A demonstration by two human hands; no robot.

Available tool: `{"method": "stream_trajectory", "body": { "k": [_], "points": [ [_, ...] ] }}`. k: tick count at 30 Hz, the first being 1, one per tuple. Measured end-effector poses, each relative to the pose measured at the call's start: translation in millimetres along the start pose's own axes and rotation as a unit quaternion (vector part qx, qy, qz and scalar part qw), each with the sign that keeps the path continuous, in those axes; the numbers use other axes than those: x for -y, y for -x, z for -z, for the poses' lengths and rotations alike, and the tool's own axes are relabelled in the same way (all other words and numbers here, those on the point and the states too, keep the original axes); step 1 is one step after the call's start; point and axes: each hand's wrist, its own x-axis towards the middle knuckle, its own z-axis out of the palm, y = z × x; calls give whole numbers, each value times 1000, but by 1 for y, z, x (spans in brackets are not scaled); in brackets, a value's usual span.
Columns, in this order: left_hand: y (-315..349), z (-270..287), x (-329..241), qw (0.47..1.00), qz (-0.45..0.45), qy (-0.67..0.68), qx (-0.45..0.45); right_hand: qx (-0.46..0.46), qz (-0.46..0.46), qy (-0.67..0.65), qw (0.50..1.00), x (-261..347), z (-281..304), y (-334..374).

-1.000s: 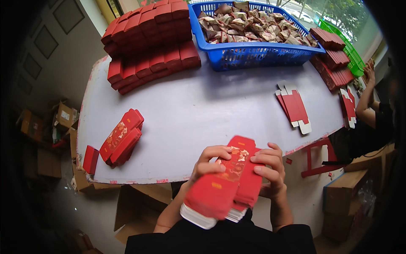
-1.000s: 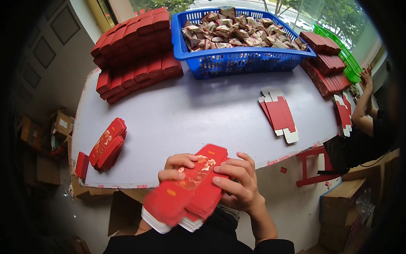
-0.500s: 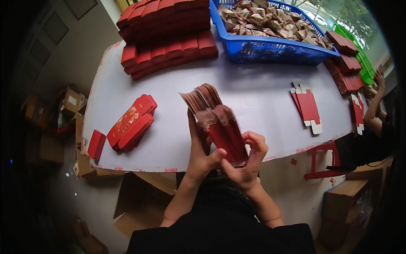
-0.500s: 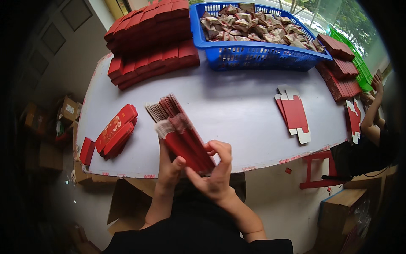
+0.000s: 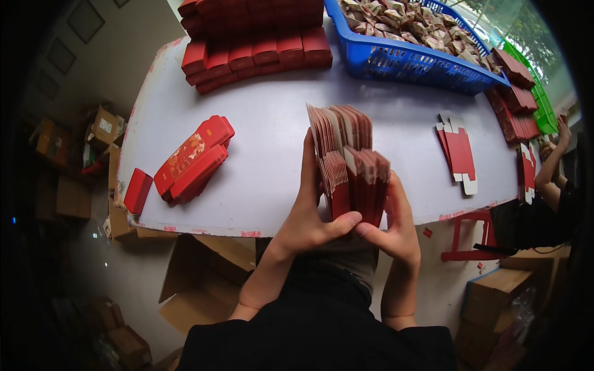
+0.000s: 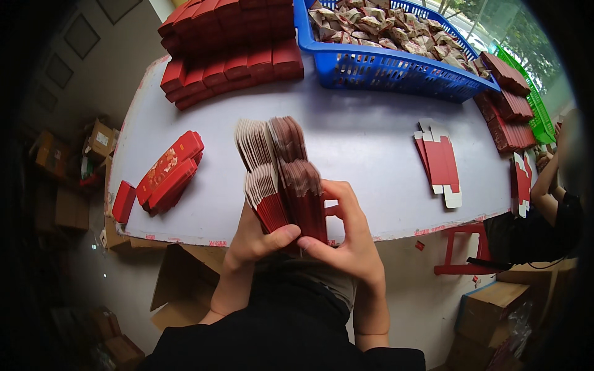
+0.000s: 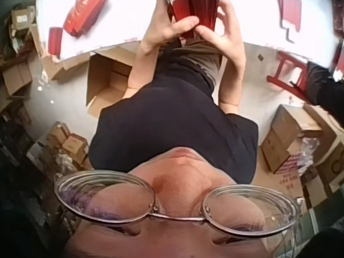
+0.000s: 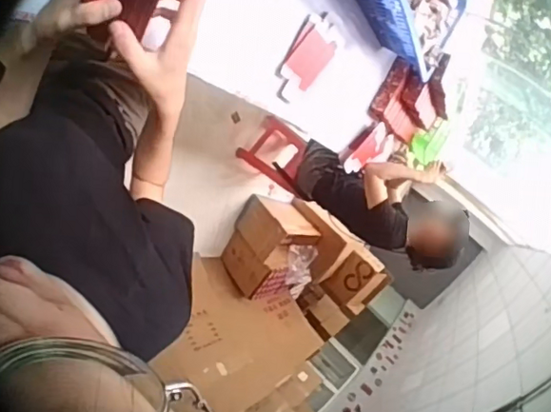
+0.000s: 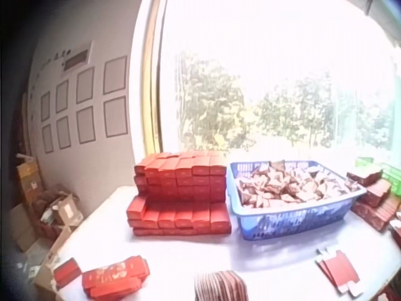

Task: The person folds flat red cardboard pieces into small boxes, places wrapped items from a blue basket into each box, and stacks the completed boxes on the table. The person repeats this process multiple times.

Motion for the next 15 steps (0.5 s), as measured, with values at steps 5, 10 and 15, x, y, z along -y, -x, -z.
{"method": "stream_trajectory", "body": {
  "k": [5,10,15],
  "points": [
    [-4,-1,2,1000,-12,2,-11,-8,-25,-37,999,-2,1,2],
    [-7,-13,2,995,-40,-30,-85,46,68,163,983,12,-3,-3],
    [-9,-23,-1,962,-96,-224,-127,-59,-35,144,987,10,-16,8]
  ]
}}
